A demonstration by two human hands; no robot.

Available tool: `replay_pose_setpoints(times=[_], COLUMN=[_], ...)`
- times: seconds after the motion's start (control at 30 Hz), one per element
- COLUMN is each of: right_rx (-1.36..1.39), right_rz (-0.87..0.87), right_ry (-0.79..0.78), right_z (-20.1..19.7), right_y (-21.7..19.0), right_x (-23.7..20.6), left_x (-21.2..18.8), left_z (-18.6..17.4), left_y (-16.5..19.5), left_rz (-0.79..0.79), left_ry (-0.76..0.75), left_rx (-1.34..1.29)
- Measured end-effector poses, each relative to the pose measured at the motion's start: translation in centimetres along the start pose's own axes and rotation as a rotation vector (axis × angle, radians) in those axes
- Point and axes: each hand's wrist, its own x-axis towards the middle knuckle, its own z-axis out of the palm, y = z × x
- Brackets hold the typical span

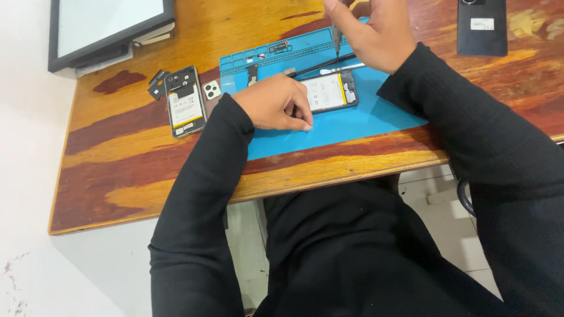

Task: The person disassembles a smartphone, removes the battery and internal components, and transfers parts to another phone chassis. They use a screwdriver and tweezers to remove screws and connectors, then place components into a second device.

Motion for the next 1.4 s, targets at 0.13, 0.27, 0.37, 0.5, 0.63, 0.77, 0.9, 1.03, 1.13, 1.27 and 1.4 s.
replay_pose_setpoints(times=[0.13, 0.27, 0.37, 0.5, 0.63, 0.77, 0.9, 1.03, 1.13, 1.27, 1.4], right_rx=[0.062, -0.052, -0.066, -0.042, -0.016, -0.025, -0.021, -0.033, -0.044, -0.063, -0.070], right_rz=[0.013, -0.043, -0.029, -0.049, -0.002, -0.034, -0.034, -0.035, -0.051, -0.047, -0.077], right_ry=[0.003, -0.003, 0.001, -0.006, -0.018, 0.008, -0.006, -0.010, 0.001, 0.018, 0.031], right_z=[0.2, 0.2, 0.2, 0.2, 0.4, 0.4, 0.1, 0.1, 0.1, 0.1, -0.4], right_y=[-0.5, -0.7, -0.8, -0.9, -1.0, -1.1, -1.3, -1.4, -1.3, -1.3, -1.5], right_x=[-0.2, 0.1, 0.1, 0.0, 0.1, 0.2, 0.2, 0.2, 0.2, 0.1, 0.1], left_x=[0.0, 0.0, 0.0, 0.4, 0.5, 0.4, 0.7, 0.9, 0.9, 0.4, 0.6], left_z=[0.0, 0.1, 0.2, 0.6, 1.0, 1.1, 1.1, 1.4, 1.8, 2.4, 2.7], left_y=[0.1, 0.2, 0.3, 0.5, 0.8, 1.3, 1.6, 1.5, 1.5, 2.0, 2.2], left_rz=[-0.004, 0.059, -0.011, -0.028, -0.023, -0.009, -0.067, 0.028, 0.122, 0.042, 0.103], left_ry=[-0.010, 0.003, -0.014, 0.012, 0.015, 0.019, 0.020, 0.070, 0.133, 0.081, 0.122], left_rx=[0.009, 0.061, 0.088, 0.105, 0.122, 0.148, 0.145, 0.163, 0.221, 0.283, 0.192])
